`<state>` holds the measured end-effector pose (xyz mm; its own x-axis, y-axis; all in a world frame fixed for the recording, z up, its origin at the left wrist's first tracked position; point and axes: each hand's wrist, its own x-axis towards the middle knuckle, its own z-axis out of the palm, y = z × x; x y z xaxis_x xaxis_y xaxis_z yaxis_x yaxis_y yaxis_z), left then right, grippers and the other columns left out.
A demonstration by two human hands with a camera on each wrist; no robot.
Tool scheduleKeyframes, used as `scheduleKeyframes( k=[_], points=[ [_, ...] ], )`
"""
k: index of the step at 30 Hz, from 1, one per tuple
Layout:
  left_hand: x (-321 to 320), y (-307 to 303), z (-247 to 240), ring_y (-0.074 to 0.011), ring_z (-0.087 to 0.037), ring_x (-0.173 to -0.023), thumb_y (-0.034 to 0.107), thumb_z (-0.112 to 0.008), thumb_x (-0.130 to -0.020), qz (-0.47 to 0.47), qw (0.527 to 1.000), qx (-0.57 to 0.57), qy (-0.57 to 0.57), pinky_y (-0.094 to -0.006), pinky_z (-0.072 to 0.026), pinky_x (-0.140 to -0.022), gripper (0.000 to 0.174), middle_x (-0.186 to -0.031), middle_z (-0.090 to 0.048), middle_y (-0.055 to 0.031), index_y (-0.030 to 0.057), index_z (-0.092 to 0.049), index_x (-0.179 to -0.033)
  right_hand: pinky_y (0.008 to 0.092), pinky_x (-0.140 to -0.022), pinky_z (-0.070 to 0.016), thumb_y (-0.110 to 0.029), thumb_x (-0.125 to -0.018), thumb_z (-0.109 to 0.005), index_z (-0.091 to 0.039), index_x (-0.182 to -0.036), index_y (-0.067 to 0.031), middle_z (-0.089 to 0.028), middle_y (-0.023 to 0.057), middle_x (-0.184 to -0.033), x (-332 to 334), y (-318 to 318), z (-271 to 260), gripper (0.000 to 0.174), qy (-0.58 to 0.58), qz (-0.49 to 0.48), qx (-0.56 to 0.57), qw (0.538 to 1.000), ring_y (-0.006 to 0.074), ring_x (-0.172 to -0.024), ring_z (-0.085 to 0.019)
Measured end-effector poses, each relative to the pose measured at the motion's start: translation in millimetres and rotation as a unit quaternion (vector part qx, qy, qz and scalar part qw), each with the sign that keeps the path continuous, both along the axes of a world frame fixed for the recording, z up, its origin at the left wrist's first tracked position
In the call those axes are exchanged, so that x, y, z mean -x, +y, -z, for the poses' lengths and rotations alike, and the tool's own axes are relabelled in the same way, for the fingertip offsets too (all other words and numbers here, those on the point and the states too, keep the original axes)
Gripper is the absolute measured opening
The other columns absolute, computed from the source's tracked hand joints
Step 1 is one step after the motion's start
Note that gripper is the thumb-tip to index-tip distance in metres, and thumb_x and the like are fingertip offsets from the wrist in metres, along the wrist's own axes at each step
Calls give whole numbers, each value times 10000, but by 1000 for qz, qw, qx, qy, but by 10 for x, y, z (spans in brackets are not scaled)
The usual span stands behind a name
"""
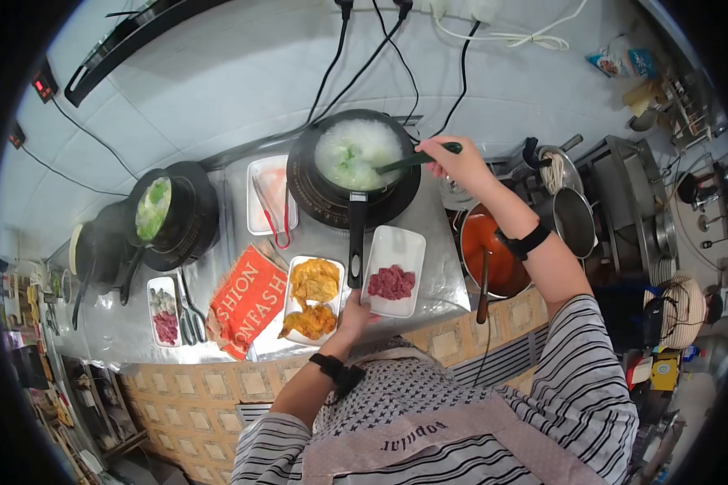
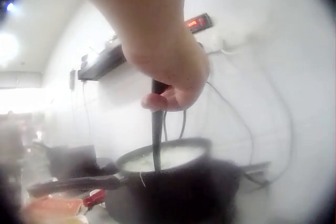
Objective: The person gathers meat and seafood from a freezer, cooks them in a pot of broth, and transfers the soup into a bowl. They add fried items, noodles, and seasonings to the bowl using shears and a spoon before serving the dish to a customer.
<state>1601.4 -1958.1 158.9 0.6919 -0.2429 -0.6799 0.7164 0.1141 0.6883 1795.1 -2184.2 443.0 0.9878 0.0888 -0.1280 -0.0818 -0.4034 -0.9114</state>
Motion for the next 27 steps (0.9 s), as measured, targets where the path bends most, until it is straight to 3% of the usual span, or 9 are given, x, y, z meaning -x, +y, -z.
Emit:
scheduleKeyframes(
  k=[6,11,15,16,19,22,23,25,27],
  points=[
    [1,323,-587,-288,-624,-871,-90,-365,-785,17,998,43,38,-370,-574,-704,490,-1128,-517,-158,35,-345,-1258,249,-595,-469,-352,-855,-540,-609,-940,17,-612,92,-750,-43,-351,380,384,127,155,-274,940,146,-650,-582],
    [45,515,-471,-297,-607,-935,-80,-383,-811,30,996,68,45,-387,-565,-750,498,-1160,-499,-162,35,-305,-1289,236,-598,-471,-254,-873,-555,-595,-1002,30,-613,89,-775,212,-283,73,315,50,169,-269,947,150,-646,-582],
    [36,478,-405,-291,-604,-943,-88,-378,-804,30,997,47,46,-373,-563,-748,508,-1159,-498,-165,32,-301,-1292,245,-654,-476,-112,-853,-596,-592,-1085,0,-629,89,-810,313,-27,266,258,-105,67,-107,986,152,-704,-597],
    [62,463,-366,-290,-604,-944,-89,-382,-801,31,997,50,45,-368,-564,-735,516,-1158,-500,-166,34,-300,-1295,278,-714,-470,-77,-821,-614,-600,-1081,-38,-619,106,-866,336,35,314,263,-277,-10,107,955,211,-770,-596],
    [57,419,-458,-287,-631,-833,-37,-451,-805,32,993,74,81,-364,-569,-674,538,-1135,-510,-173,26,-283,-1312,318,-768,-449,61,-751,-576,-561,-1146,-41,-561,161,-1029,390,200,569,408,-348,-134,205,905,287,-906,-566],
    [-171,592,-1030,-255,-641,-689,62,-521,-813,146,985,-46,75,-331,-556,-614,544,-1050,-553,-179,2,-296,-1305,382,-880,-410,104,-708,-520,-486,-1253,-107,-519,179,-1118,443,146,926,586,-299,-144,231,915,342,-1049,-508],
    [-352,720,-1027,-285,-627,-801,153,-545,-815,156,973,-167,-23,-363,-531,-681,576,-1005,-572,-201,-9,-291,-1306,391,-899,-401,112,-686,-504,-443,-1285,-88,-511,183,-1137,504,175,967,635,-302,-128,248,911,350,-1062,-498],
    [-852,1024,-931,-337,-604,-898,313,-592,-802,76,952,-275,-109,-414,-469,-771,666,-956,-583,-250,-41,-304,-1287,390,-922,-391,112,-686,-484,-387,-1315,-38,-503,188,-1162,689,21,1188,654,-313,-69,267,909,351,-1076,-492],
    [-1395,1201,-711,-376,-593,-887,314,-603,-793,-121,806,-472,-335,-436,-470,-776,637,-935,-575,-274,-49,-340,-1245,370,-916,-395,94,-736,-472,-381,-1305,1,-509,185,-1156,939,-89,1412,584,-297,37,226,927,328,-1059,-505]
  ],
)
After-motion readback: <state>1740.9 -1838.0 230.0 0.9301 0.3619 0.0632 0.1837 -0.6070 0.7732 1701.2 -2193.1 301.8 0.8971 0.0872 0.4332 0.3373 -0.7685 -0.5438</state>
